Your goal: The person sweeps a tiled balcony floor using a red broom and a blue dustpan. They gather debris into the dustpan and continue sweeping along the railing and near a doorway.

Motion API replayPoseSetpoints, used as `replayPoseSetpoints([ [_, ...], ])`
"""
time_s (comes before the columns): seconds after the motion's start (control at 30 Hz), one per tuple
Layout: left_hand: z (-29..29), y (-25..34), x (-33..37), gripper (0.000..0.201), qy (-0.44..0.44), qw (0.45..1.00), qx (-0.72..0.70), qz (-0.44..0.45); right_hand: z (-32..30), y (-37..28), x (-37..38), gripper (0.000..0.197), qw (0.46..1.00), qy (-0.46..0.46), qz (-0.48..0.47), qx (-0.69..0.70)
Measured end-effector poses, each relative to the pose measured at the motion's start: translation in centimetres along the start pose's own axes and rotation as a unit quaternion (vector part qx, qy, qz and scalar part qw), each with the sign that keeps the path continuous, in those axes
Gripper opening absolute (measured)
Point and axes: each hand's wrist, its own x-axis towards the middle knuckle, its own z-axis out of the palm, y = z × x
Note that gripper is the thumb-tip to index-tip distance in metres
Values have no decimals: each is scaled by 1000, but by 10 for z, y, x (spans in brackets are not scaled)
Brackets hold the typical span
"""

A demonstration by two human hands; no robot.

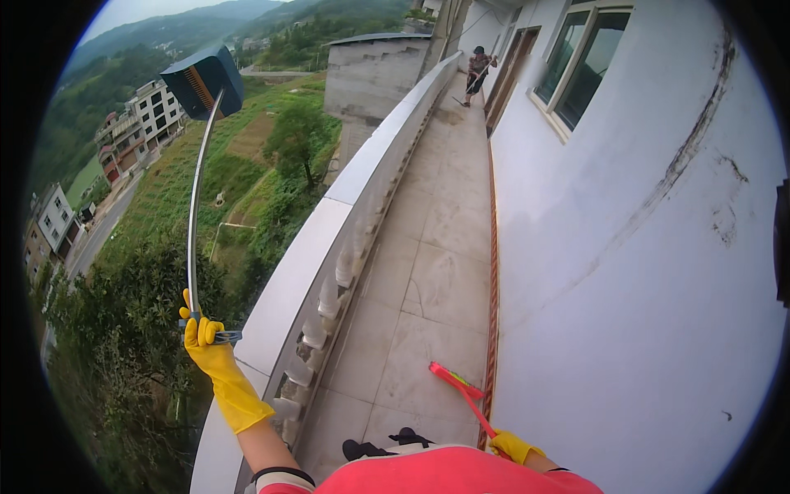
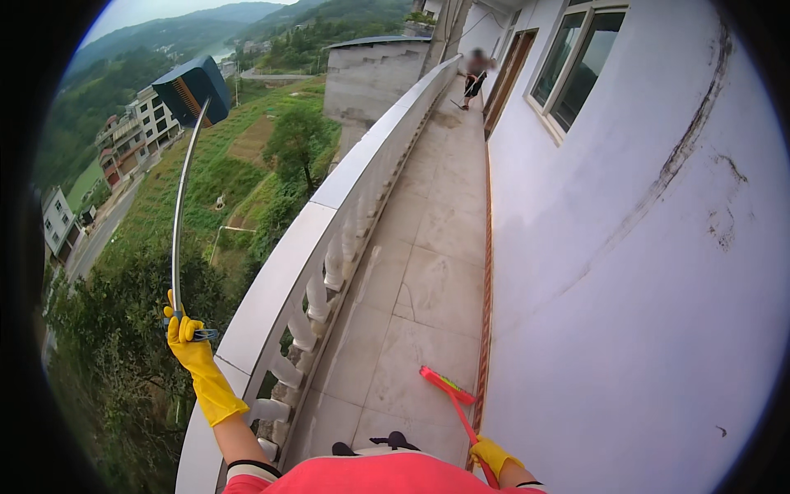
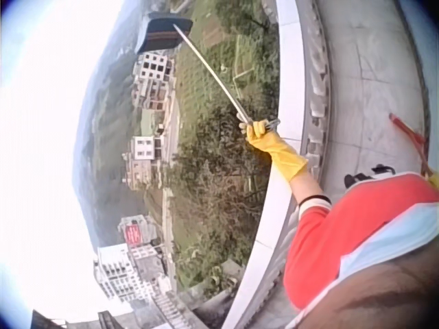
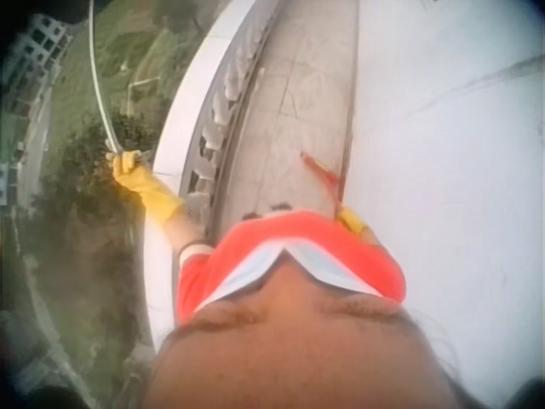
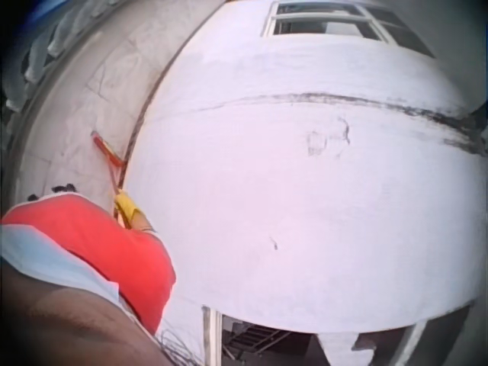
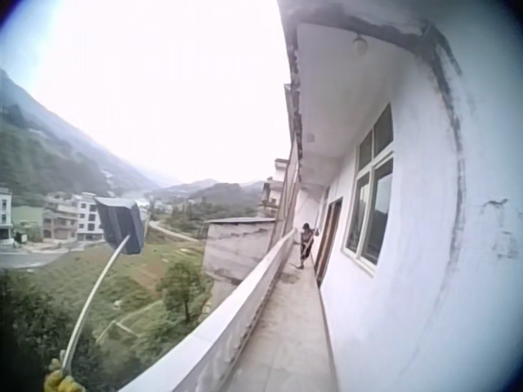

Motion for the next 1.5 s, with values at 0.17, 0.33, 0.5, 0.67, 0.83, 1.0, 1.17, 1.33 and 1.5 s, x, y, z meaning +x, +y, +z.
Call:
replayPoseSetpoints([
  [0.17, 41, -104, 15, 62, 24, 985, 161, -56, -20, -6, -6, 47, 998, 55, -2, 28],
  [0.33, 64, -247, 48, 48, 32, 931, 339, -129, -73, -33, 81, 59, 994, 60, -76, -41],
  [0.5, 75, -386, 80, 46, 35, 816, 554, -162, -134, -99, 159, 62, 965, 93, -198, -145],
  [0.67, 47, -494, 139, 44, 70, 726, 620, -290, -160, -238, 164, 75, 979, 140, -111, -100],
  [0.83, -15, -598, 195, 39, 72, 602, 696, -385, -171, -378, 152, 73, 989, 136, -20, 45],
  [1.0, -105, -660, 276, 40, 47, 511, 722, -464, -190, -471, 218, 72, 992, 122, -31, 31],
  [1.17, -192, -734, 375, 41, 7, 442, 747, -496, -225, -569, 283, 72, 986, 158, -47, 22],
  [1.33, -247, -818, 480, 38, -16, 406, 751, -521, -272, -651, 320, 73, 982, 185, -37, 27],
  [1.5, -286, -922, 568, 26, 0, 430, 742, -514, -325, -724, 390, 74, 979, 200, -33, 34],
])
